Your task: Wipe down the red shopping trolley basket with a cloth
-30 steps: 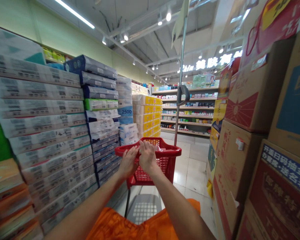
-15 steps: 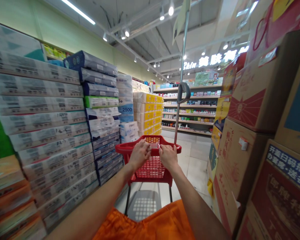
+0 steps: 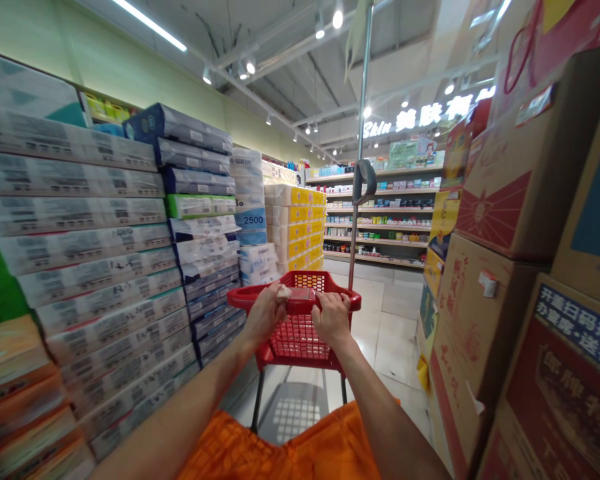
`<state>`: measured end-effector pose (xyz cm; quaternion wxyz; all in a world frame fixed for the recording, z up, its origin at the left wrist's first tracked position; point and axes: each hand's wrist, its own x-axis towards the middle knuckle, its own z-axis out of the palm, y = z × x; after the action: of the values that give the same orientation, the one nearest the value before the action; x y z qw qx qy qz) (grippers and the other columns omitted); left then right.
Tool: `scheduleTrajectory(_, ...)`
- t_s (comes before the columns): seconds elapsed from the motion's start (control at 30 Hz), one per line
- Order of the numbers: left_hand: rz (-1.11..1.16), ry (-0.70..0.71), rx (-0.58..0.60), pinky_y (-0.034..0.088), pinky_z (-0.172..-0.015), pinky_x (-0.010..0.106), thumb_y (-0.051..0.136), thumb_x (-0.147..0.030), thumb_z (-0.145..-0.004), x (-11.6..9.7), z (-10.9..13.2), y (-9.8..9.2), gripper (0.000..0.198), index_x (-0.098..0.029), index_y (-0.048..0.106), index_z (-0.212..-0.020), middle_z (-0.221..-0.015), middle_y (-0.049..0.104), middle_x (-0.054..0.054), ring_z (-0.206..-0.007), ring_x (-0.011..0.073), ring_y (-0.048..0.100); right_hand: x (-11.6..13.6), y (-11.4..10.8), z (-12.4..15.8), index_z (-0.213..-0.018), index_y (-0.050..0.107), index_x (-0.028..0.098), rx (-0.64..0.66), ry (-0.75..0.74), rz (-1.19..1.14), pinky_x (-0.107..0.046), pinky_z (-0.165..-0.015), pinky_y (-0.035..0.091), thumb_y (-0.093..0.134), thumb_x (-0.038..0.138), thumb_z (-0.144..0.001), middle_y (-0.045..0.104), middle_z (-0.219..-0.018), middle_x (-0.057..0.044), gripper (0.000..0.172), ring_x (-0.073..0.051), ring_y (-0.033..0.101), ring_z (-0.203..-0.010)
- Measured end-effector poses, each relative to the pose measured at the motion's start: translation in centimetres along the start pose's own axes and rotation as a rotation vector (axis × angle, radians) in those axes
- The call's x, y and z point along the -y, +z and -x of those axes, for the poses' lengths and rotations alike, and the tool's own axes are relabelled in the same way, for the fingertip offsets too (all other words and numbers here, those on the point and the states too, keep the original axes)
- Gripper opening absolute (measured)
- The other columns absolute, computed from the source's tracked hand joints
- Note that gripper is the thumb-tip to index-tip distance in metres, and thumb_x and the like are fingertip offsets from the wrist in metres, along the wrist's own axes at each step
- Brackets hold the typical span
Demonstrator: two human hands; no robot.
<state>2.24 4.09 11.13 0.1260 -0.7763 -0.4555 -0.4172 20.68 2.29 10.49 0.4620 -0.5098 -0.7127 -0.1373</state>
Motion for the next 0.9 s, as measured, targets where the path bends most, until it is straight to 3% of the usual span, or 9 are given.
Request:
scheduleTrajectory(0.07, -0.018, -0.041, -0.023, 0.033, -0.101, 0.041, 0.038, -0.017, -0.077, 2.6, 0.5, -1.2, 0.035, -0.014, 0.047, -0.111, -0.121, 0.051, 0.011, -0.118, 0.0210, 0.042, -0.3, -0.1, 0.1, -0.099, 0.060, 0.015, -0.001, 0.003, -0.006, -0.036, -0.090, 0.022, 0.041, 0.021, -0.076, 0.064, -0.097, -0.006, 0.030, -0.019, 0.052, -0.091)
scheduleTrajectory(0.17, -0.053, -0.225, -0.152, 0.035, -0.099, 0.042, 0.036, -0.019, -0.078, 5.4, 0.9, -2.4, 0.031, -0.015, 0.051, -0.105, -0.118, 0.052, 0.011, -0.117, 0.0227, 0.043, -0.3, -0.1, 0.1, -0.097, 0.061, 0.016, -0.015, 0.023, -0.006, -0.036, -0.089, 0.023, 0.041, 0.021, -0.076, 0.064, -0.096, -0.005, 0.029, -0.019, 0.052, -0.090)
scheduleTrajectory(0.27, -0.021, -0.247, -0.165, 0.038, -0.097, 0.041, 0.035, -0.019, -0.078, 4.4, 0.7, -1.7, 0.034, -0.013, 0.049, -0.108, -0.114, 0.054, 0.012, -0.112, 0.0220, 0.047, 0.0, 0.0, 0.2, -0.098, 0.061, 0.017, -0.024, 0.024, -0.008, -0.037, -0.090, 0.022, 0.041, 0.021, -0.076, 0.064, -0.095, -0.005, 0.030, -0.019, 0.052, -0.090)
scheduleTrajectory(0.4, 0.081, -0.071, -0.061, 0.038, -0.098, 0.037, 0.037, -0.021, -0.079, 2.5, 0.3, -1.0, 0.035, -0.016, 0.047, -0.112, -0.116, 0.054, 0.008, -0.111, 0.0175, 0.048, 0.2, -0.2, 0.4, -0.099, 0.060, 0.016, -0.016, 0.013, -0.008, -0.037, -0.091, 0.022, 0.042, 0.020, -0.075, 0.064, -0.096, -0.006, 0.030, -0.020, 0.052, -0.091)
scheduleTrajectory(0.47, 0.067, -0.065, -0.043, 0.036, -0.099, 0.038, 0.037, -0.022, -0.079, 3.5, 0.3, -1.9, 0.030, -0.017, 0.052, -0.105, -0.113, 0.056, 0.008, -0.111, 0.0180, 0.048, 0.2, -0.5, 0.6, -0.099, 0.060, 0.016, -0.017, 0.011, -0.009, -0.037, -0.091, 0.022, 0.041, 0.020, -0.075, 0.064, -0.097, -0.006, 0.030, -0.019, 0.052, -0.091)
scheduleTrajectory(0.57, -0.024, -0.227, -0.130, 0.037, -0.097, 0.042, 0.035, -0.023, -0.079, 5.5, 0.3, -3.4, 0.028, -0.015, 0.057, -0.094, -0.108, 0.058, 0.010, -0.110, 0.0219, 0.048, 0.3, -0.7, 0.7, -0.098, 0.061, 0.016, -0.022, 0.010, -0.006, -0.036, -0.090, 0.023, 0.041, 0.020, -0.075, 0.064, -0.097, -0.006, 0.030, -0.020, 0.052, -0.092)
scheduleTrajectory(0.63, -0.042, -0.275, -0.142, 0.040, -0.095, 0.041, 0.035, -0.023, -0.080, 5.2, 0.2, -3.4, 0.028, -0.015, 0.057, -0.094, -0.105, 0.059, 0.010, -0.106, 0.0218, 0.051, 0.5, -0.6, 0.7, -0.097, 0.061, 0.015, -0.032, 0.013, -0.001, -0.037, -0.090, 0.022, 0.041, 0.020, -0.075, 0.064, -0.096, -0.006, 0.030, -0.020, 0.052, -0.091)
scheduleTrajectory(0.8, 0.016, -0.050, -0.068, 0.037, -0.099, 0.036, 0.035, -0.023, -0.081, 2.5, 0.2, -1.6, 0.031, -0.014, 0.055, -0.104, -0.113, 0.057, 0.010, -0.111, 0.0177, 0.048, 0.5, -0.7, 0.8, -0.097, 0.060, 0.015, -0.041, 0.003, -0.005, -0.036, -0.089, 0.023, 0.041, 0.020, -0.075, 0.064, -0.095, -0.006, 0.030, -0.019, 0.052, -0.090)
scheduleTrajectory(0.9, 0.025, -0.026, -0.073, 0.038, -0.097, 0.038, 0.035, -0.024, -0.081, 4.9, 0.6, -2.3, 0.030, -0.016, 0.057, -0.100, -0.111, 0.058, 0.009, -0.109, 0.0183, 0.050, 0.3, -0.9, 0.9, -0.096, 0.061, 0.015, -0.049, -0.011, -0.005, -0.036, -0.088, 0.024, 0.040, 0.018, -0.075, 0.064, -0.095, -0.006, 0.030, -0.019, 0.052, -0.090)
